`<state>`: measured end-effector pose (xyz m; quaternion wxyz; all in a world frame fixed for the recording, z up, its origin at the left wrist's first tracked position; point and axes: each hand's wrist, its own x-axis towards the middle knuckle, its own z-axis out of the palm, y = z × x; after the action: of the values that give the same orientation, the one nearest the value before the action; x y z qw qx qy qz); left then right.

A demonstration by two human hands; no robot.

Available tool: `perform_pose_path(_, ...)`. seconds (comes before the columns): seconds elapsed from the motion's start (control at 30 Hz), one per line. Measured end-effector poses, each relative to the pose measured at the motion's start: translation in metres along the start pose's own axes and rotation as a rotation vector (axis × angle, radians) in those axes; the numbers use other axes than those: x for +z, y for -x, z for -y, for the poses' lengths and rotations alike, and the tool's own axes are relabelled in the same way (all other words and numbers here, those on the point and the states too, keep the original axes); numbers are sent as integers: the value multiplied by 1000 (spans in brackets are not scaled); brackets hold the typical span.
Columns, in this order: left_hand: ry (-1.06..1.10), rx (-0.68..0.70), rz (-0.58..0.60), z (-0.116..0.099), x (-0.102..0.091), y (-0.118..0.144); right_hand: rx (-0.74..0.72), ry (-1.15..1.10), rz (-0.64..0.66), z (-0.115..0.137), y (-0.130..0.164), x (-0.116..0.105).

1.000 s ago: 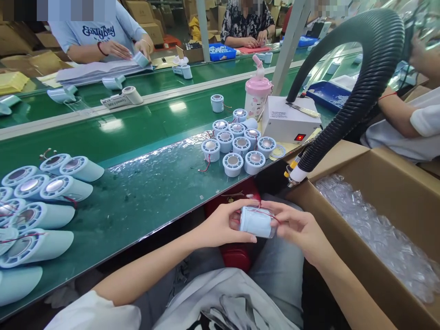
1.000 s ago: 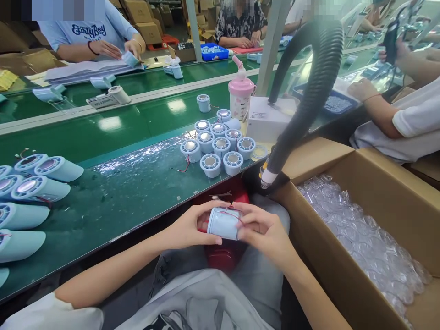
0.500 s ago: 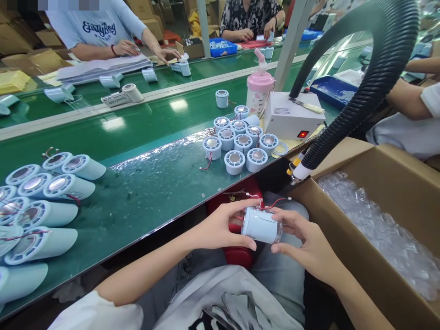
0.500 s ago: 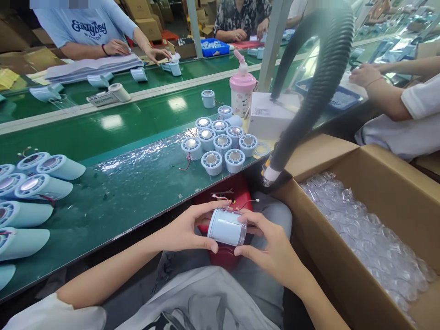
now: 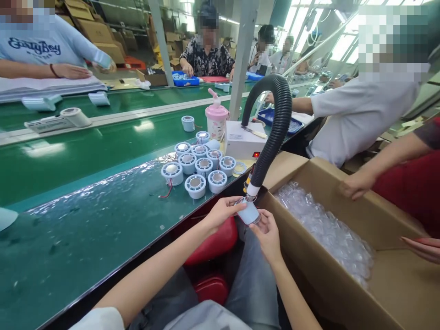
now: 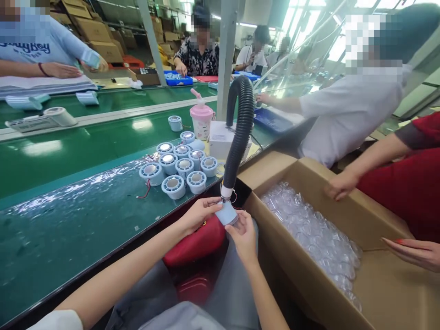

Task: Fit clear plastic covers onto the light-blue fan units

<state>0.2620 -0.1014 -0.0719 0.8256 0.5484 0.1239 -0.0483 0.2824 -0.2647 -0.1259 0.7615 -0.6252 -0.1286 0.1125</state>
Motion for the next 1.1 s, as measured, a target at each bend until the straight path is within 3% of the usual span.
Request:
perform_pose_path(0.23, -62, 4, -70, -11, -7, 3, 25, -119, 44, -14, -13, 7)
perform_pose_path(0.4, -154, -4, -95, -12, -8, 5, 56, -138, 78, -14, -11, 0)
perform_pose_path(0.73, -211, 7, -35, -5, -8, -2, 23, -19, 141, -2, -14, -13)
perform_pose_path(0.93, -160, 57, 68, -4, -23, 44, -29, 115, 314, 25, 7, -14)
perform_pose_path(1.1, -222, 133, 221, -3, -28, 90, -146, 394, 530, 61, 33, -18)
